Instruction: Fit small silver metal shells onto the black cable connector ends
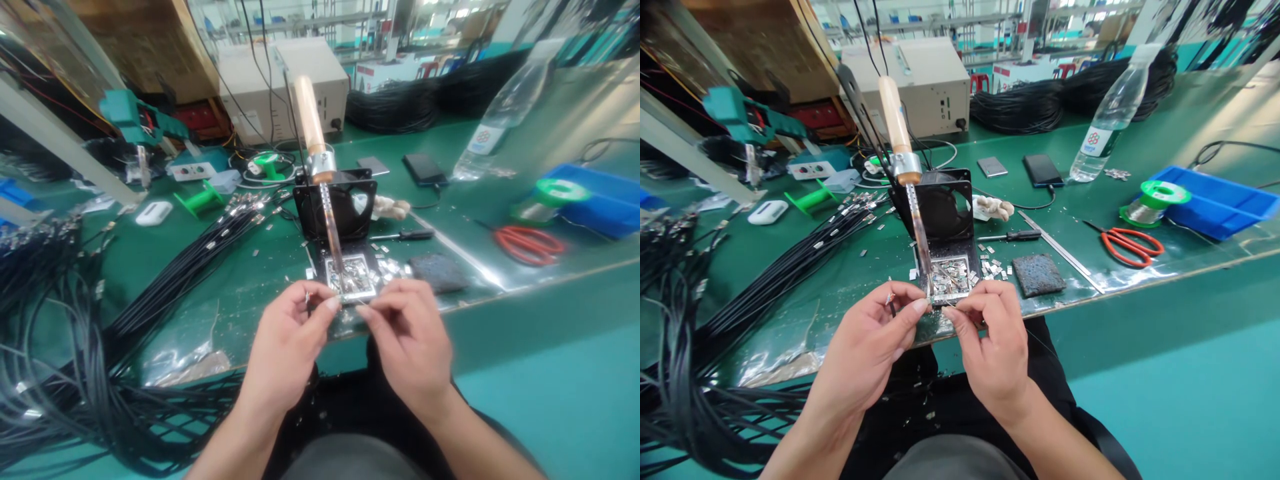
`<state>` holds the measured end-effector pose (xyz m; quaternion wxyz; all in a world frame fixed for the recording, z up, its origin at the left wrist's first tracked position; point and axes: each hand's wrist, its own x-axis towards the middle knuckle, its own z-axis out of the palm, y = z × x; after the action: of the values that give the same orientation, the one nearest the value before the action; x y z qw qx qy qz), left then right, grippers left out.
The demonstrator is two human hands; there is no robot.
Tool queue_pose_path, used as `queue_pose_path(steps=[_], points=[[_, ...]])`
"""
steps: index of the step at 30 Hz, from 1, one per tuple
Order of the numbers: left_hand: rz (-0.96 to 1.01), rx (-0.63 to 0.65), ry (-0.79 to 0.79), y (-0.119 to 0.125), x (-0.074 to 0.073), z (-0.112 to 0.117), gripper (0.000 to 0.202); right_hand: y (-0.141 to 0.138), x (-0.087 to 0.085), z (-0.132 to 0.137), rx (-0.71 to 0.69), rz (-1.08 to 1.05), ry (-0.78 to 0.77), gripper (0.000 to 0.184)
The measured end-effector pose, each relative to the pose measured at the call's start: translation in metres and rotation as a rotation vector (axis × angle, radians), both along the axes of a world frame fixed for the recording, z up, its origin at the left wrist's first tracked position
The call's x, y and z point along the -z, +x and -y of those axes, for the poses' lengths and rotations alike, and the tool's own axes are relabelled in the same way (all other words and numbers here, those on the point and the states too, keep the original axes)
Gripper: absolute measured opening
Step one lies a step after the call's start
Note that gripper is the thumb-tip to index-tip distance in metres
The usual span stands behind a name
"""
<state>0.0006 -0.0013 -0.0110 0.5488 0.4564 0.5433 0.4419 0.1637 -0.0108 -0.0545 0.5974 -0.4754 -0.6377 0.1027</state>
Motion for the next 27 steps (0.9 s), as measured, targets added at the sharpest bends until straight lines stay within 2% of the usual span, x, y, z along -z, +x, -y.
queue_pose_path(steps=[27], points=[[-0.017,0.015,0.013,0.0000,-0.0002,-0.0012,0.015,0.0008,0.0004,0.0023,-0.011,-0.016,-0.008,0.014]])
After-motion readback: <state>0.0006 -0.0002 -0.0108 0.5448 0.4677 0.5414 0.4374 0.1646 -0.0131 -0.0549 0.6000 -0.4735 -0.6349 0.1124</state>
